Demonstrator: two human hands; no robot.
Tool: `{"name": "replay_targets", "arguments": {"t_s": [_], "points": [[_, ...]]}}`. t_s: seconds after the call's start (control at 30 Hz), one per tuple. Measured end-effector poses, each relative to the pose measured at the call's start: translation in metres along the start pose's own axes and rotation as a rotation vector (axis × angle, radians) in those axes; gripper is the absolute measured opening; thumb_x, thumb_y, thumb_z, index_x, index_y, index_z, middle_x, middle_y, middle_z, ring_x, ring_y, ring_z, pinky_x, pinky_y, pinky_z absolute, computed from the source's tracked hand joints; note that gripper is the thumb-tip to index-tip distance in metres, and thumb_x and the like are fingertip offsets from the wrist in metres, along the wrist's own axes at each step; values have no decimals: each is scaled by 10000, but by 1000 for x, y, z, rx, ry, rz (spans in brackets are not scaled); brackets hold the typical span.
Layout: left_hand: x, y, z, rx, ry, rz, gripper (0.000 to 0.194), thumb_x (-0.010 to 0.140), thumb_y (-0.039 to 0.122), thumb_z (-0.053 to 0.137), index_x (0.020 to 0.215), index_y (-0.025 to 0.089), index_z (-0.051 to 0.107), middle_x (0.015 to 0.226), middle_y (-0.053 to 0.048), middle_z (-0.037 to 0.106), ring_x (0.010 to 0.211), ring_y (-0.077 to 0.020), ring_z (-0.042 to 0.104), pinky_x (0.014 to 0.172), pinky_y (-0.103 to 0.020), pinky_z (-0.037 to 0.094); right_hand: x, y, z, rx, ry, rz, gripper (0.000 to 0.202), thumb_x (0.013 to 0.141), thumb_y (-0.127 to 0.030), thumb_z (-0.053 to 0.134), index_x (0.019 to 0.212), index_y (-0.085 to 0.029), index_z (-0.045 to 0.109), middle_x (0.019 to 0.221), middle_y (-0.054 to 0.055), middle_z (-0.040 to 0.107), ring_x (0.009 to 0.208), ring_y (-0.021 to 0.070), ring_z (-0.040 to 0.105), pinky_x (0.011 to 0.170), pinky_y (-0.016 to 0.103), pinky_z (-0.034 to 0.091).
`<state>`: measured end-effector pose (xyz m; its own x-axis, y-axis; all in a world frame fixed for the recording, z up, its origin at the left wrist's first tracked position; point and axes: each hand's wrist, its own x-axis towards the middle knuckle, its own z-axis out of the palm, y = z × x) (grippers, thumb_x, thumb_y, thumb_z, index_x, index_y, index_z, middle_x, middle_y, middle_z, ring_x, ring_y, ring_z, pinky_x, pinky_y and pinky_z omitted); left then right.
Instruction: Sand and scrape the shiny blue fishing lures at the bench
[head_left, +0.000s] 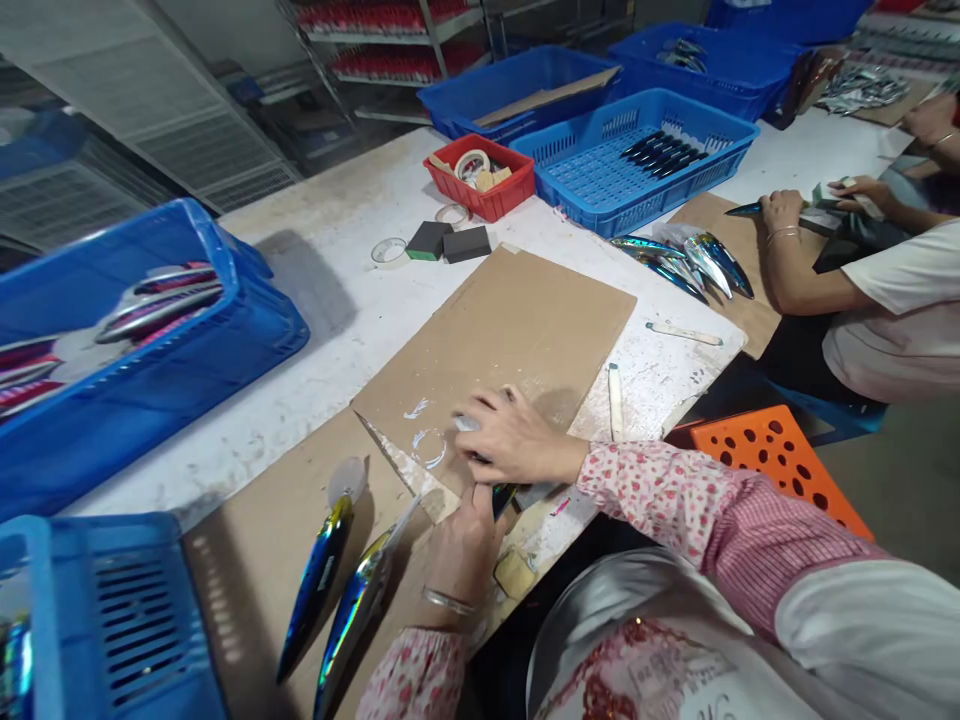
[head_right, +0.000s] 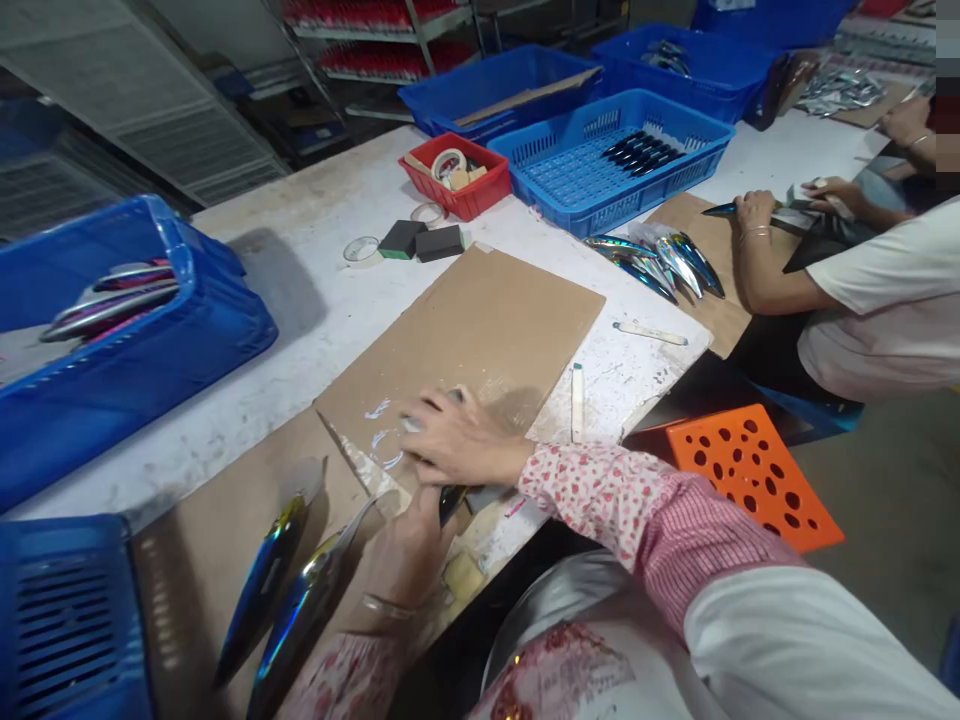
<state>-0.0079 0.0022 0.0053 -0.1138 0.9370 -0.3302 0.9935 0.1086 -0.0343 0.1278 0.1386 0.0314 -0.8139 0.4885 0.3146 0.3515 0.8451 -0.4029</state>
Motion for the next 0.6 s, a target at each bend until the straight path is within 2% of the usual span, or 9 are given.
{"name": "replay_targets", "arguments": {"t_s": [0.07,0.17,0.3,0.37,0.5,0.6], "points": [[0,-1,1,-14,1,16,253,868,249,495,1102,183,564,909,-81,675,769,-225,686,627,-275,474,-1,5,-2,31,-41,9,122,837,-325,623,892,-226,667,1310,72,494,1217,285,360,948,437,331],[0,-2,4,-22,40,42,248,871,244,482,1099,197,566,878,-65,673,757,-203,683,623,-255,465,-3,9,-4,39,-93,103,101,819,-314,648,854,-222,667,1291,66,506,1174,274,389,936,427,339],[1,-3,10,23,101,38,260,846,242,518,1086,162,575,892,-81,676,719,-207,681,577,-262,457,1,-5,4,-51,-9,64,119,845,-293,614,909,-207,667,1310,90,488,1223,302,330,952,479,308],[0,-4,13,31,127,35,222,847,250,525,1036,154,591,878,-85,677,712,-210,681,563,-264,450,0,-4,6,-37,13,54,130,854,-295,605,929,-211,668,1324,87,475,1230,300,326,951,475,312],[0,-5,16,8,159,82,204,868,266,511,1032,178,594,889,-70,684,717,-198,682,562,-260,443,-8,13,0,43,-48,186,101,812,-312,656,858,-224,672,1265,67,510,1158,274,398,907,433,354],[1,-3,13,7,151,60,206,871,266,501,1029,173,594,900,-74,686,703,-197,682,547,-261,435,-5,7,1,-6,-11,190,103,814,-316,649,847,-220,667,1263,74,514,1171,289,386,912,457,345]]}}
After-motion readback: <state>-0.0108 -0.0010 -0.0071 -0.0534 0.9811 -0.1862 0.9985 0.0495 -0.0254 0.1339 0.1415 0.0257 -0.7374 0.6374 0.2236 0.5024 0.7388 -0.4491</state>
